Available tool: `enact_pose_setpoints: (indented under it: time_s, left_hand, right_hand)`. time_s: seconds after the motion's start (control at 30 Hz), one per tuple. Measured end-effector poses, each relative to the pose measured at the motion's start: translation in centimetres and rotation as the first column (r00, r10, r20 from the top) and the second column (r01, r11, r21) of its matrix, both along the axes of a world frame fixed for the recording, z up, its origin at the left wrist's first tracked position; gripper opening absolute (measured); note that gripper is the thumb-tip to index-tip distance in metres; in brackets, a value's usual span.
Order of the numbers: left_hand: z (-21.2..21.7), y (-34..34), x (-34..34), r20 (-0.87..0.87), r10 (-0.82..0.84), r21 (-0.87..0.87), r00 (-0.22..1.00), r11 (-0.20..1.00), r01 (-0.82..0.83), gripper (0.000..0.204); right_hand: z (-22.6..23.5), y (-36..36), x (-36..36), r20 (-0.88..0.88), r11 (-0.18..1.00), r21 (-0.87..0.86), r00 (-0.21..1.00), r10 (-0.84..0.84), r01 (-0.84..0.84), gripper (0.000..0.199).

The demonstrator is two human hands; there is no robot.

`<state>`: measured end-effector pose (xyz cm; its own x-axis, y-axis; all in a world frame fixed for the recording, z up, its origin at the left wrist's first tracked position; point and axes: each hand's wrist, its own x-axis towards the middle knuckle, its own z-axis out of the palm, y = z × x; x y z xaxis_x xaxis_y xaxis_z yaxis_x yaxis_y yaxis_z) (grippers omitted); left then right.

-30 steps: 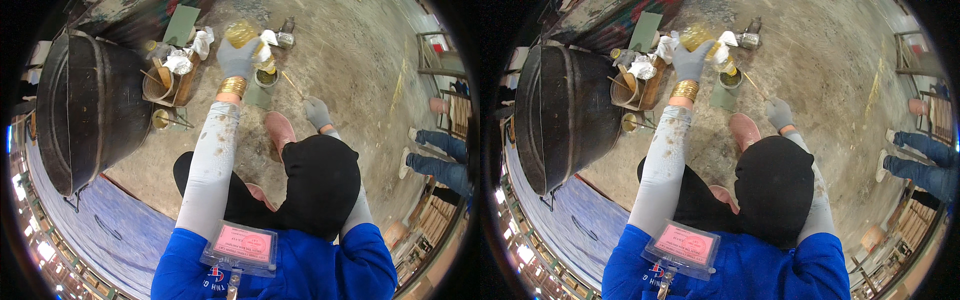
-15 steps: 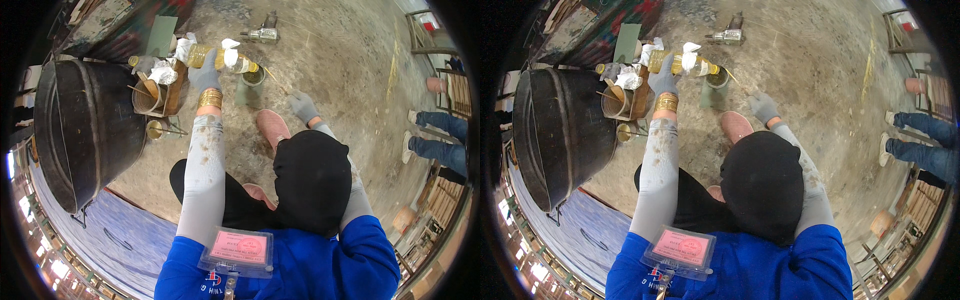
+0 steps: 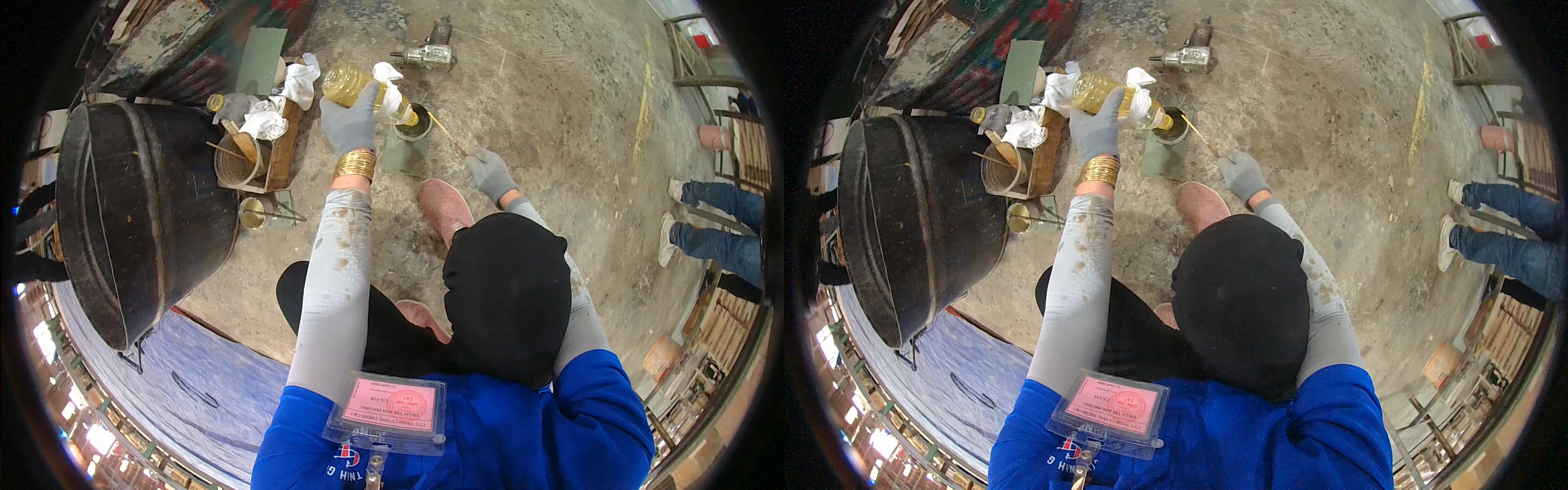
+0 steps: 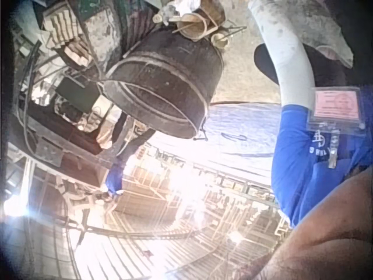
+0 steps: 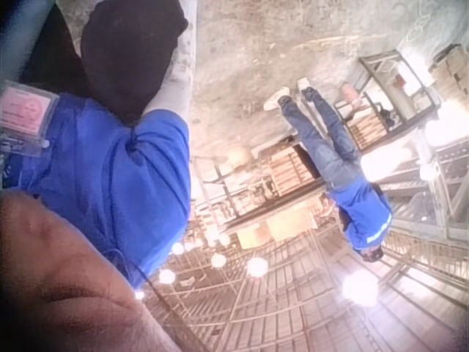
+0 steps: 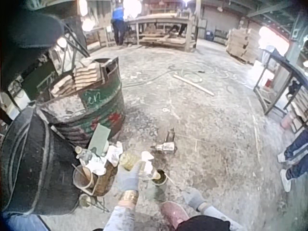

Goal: The person stacks wooden slats and then uses a wooden stick to insert dowels into pre-drilled holes in small wooden blocks. Later, the person sits on the floor and pours a yellow liquid from a plastic bottle into a small container, stirring it with a stick.

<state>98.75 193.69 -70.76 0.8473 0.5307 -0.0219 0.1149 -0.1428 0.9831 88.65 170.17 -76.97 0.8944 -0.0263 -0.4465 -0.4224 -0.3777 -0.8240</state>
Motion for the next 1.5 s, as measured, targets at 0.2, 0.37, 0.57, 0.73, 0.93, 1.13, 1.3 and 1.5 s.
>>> enact_pose_setpoints:
  time_s: [0.2, 0.37, 0.57, 0.73, 0.93, 1.13, 1.3, 1.5]
  left_hand:
    - [1.1, -1.3, 0.2, -0.028, -0.15, 0.12, 0.988, 0.981, 0.153, 0.053]
    - [0.6, -1.2, 0.3, -0.006, -0.201, 0.156, 0.98, 0.967, 0.2, 0.053]
    - [0.2, -1.1, 0.3, 0.04, -0.137, 0.169, 0.99, 0.977, 0.129, 0.055]
    - [1.0, -1.4, 0.7, -0.023, -0.127, 0.142, 0.992, 0.981, 0.129, 0.056]
    - [1.1, -0.7, 0.6, 0.008, -0.103, 0.135, 0.995, 0.986, 0.101, 0.058]
    - [1.1, -0.7, 0.5, 0.003, -0.115, 0.127, 0.993, 0.985, 0.113, 0.058]
    - [0.9, -0.8, 0.5, 0.008, -0.105, 0.092, 0.994, 0.99, 0.104, 0.055]
    - [0.5, -0.7, 0.6, 0.064, -0.076, 0.069, 0.995, 0.995, 0.072, 0.051]
  right_hand:
    - [-0.4, 0.0, -0.1, 0.147, 0.986, -0.142, 0.983, 0.108, -0.087, 0.015]
    - [-1.3, -0.4, -0.2, 0.279, 0.966, -0.183, 0.932, 0.231, -0.185, 0.012]
    - [0.8, 0.6, 0.1, 0.017, 0.989, -0.113, 0.995, 0.096, -0.093, 0.012]
    - [0.6, -0.3, -0.3, 0.158, 0.965, -0.187, 0.964, 0.214, -0.183, 0.021]
    - [1.6, 0.8, -0.2, -0.037, 0.999, -0.034, 0.999, -0.005, 0.003, 0.024]
    - [1.0, 0.5, -0.3, 0.039, 0.997, -0.075, 0.999, 0.033, -0.03, 0.022]
    - [0.9, 0.5, -0.2, -0.011, 0.999, -0.045, 1.0, 0.019, -0.02, 0.021]
    - [0.6, 0.4, -0.2, 0.063, 0.995, -0.085, 0.996, 0.056, -0.051, 0.023]
